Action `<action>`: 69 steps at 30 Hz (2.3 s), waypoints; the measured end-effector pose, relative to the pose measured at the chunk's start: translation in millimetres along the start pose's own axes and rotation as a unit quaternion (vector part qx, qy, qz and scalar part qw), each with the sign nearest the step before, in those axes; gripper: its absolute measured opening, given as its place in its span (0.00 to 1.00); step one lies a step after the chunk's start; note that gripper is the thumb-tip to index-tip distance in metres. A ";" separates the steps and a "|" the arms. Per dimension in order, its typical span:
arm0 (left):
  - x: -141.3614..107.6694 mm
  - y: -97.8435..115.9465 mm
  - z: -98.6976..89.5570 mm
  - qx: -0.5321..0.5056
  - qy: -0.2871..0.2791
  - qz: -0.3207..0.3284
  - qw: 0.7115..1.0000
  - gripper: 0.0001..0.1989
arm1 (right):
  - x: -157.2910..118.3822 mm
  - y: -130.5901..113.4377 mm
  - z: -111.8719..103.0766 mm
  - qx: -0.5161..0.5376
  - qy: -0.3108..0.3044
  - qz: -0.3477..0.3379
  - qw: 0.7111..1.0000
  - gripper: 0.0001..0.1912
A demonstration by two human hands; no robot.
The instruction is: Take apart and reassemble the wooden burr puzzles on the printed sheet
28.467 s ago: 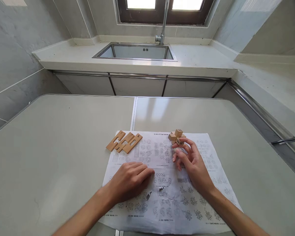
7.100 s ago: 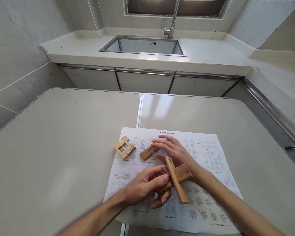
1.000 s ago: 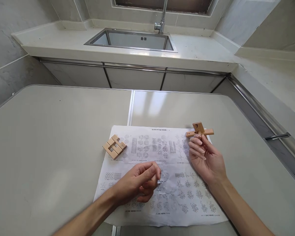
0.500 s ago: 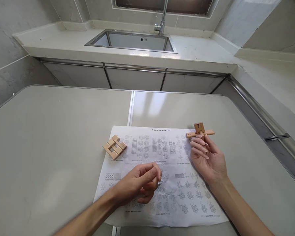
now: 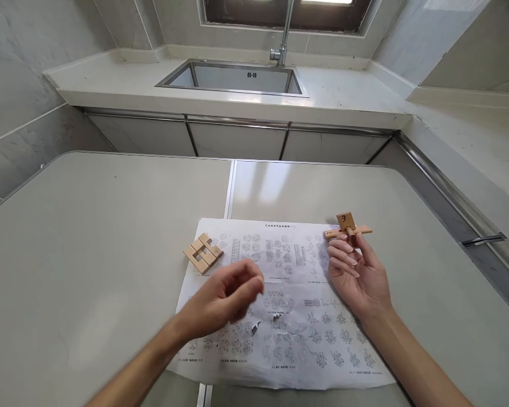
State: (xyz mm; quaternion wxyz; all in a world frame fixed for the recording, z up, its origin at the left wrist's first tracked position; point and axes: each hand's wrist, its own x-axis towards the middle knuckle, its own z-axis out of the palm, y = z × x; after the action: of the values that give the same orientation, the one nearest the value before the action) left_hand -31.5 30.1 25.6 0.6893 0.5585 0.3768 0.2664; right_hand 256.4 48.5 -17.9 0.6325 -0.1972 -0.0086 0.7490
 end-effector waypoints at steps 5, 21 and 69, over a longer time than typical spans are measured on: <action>-12.9 -2.8 -26.8 0.442 0.328 0.156 0.821 0.11 | -3.0 14.0 1.5 -0.128 -0.002 -0.005 0.992 0.10; -17.3 -40.4 -46.1 0.562 0.389 0.076 0.726 0.28 | -8.2 26.9 2.4 -0.274 -0.024 0.023 0.961 0.10; 2.6 -27.8 3.4 0.149 0.085 0.093 0.981 0.36 | -29.4 37.5 13.3 -0.648 -0.248 -0.163 0.702 0.15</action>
State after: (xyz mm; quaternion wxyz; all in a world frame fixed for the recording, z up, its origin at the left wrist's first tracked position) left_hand -28.8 23.7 -1.7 0.5361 0.6632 0.4154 0.3167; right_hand 220.5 16.2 -7.1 0.4360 -0.3611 -0.6798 0.4663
